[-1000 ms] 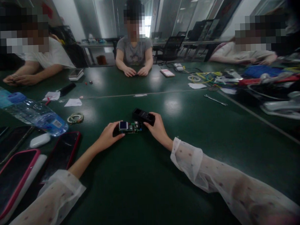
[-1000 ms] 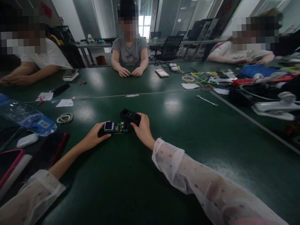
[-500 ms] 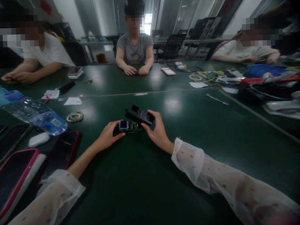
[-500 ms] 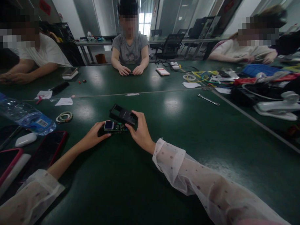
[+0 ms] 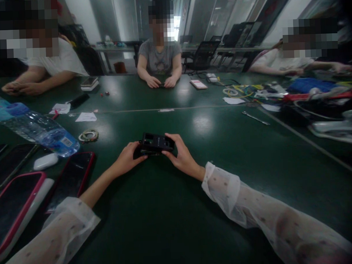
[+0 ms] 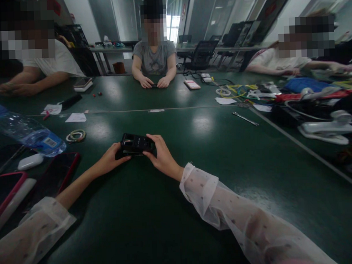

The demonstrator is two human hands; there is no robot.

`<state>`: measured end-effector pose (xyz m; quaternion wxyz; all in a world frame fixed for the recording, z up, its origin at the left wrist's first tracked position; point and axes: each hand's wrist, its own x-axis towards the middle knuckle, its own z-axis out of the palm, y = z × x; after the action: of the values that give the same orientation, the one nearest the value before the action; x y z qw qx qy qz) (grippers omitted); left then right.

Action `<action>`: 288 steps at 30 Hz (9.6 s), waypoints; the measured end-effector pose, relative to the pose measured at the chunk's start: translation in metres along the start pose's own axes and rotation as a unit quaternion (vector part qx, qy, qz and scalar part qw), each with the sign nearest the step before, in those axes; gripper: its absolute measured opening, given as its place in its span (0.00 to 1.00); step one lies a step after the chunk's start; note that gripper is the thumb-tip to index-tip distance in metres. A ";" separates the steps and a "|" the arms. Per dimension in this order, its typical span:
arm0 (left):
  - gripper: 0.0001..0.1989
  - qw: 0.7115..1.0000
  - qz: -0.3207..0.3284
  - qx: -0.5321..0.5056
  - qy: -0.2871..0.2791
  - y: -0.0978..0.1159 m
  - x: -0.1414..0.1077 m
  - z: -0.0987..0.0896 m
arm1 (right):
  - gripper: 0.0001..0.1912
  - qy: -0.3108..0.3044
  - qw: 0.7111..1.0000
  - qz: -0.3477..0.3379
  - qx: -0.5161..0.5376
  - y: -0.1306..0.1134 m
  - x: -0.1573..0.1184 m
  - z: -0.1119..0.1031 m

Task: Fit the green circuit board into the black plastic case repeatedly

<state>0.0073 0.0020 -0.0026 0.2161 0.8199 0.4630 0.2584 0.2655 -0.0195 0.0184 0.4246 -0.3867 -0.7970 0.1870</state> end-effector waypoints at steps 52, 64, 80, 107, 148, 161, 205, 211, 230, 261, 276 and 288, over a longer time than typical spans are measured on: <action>0.35 0.999 -0.016 -0.027 -0.006 0.008 -0.002 -0.004 | 0.30 -0.090 0.995 0.038 0.021 0.018 0.001 0.007; 0.33 1.000 -0.015 -0.018 0.005 0.001 -0.001 0.001 | 0.30 -0.078 0.996 0.031 0.023 0.017 0.002 0.007; 0.30 1.000 0.007 -0.023 0.001 0.002 -0.001 -0.001 | 0.29 0.016 0.999 0.019 0.039 0.008 0.002 0.003; 0.33 0.998 -0.031 -0.047 -0.016 0.009 -0.004 -0.006 | 0.31 0.108 0.980 0.134 -0.099 0.045 0.001 0.009; 0.32 0.998 -0.016 -0.054 -0.006 0.007 -0.003 -0.005 | 0.30 0.090 0.982 0.155 -0.063 0.041 0.001 0.007; 0.31 0.998 -0.024 -0.058 -0.008 0.011 -0.004 -0.007 | 0.25 0.163 0.978 0.129 -0.027 0.034 0.002 0.004; 0.38 0.998 0.019 -0.049 0.018 0.003 -0.003 -0.002 | 0.34 -0.062 0.998 0.008 -0.001 0.009 0.003 0.002; 0.37 0.999 0.021 -0.043 0.020 0.000 -0.001 0.000 | 0.31 -0.082 0.996 0.018 -0.013 0.011 0.002 0.004; 0.35 0.999 0.012 -0.045 0.012 0.004 -0.003 -0.002 | 0.27 -0.102 0.992 0.064 0.051 0.016 0.002 0.005; 0.33 0.999 0.010 -0.030 0.010 -0.002 -0.003 0.000 | 0.26 -0.103 0.988 0.086 0.083 0.014 0.004 0.003; 0.33 0.999 0.019 -0.024 0.010 0.001 -0.001 -0.001 | 0.28 -0.107 0.987 0.090 0.084 0.019 0.003 0.005; 0.33 1.000 0.015 -0.022 0.011 0.001 -0.002 -0.001 | 0.27 -0.102 0.988 0.085 0.082 0.019 0.003 0.006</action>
<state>0.0067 0.0003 -0.0017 0.2249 0.8190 0.4470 0.2807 0.2686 -0.0054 0.0048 0.3539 -0.3955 -0.7825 0.3256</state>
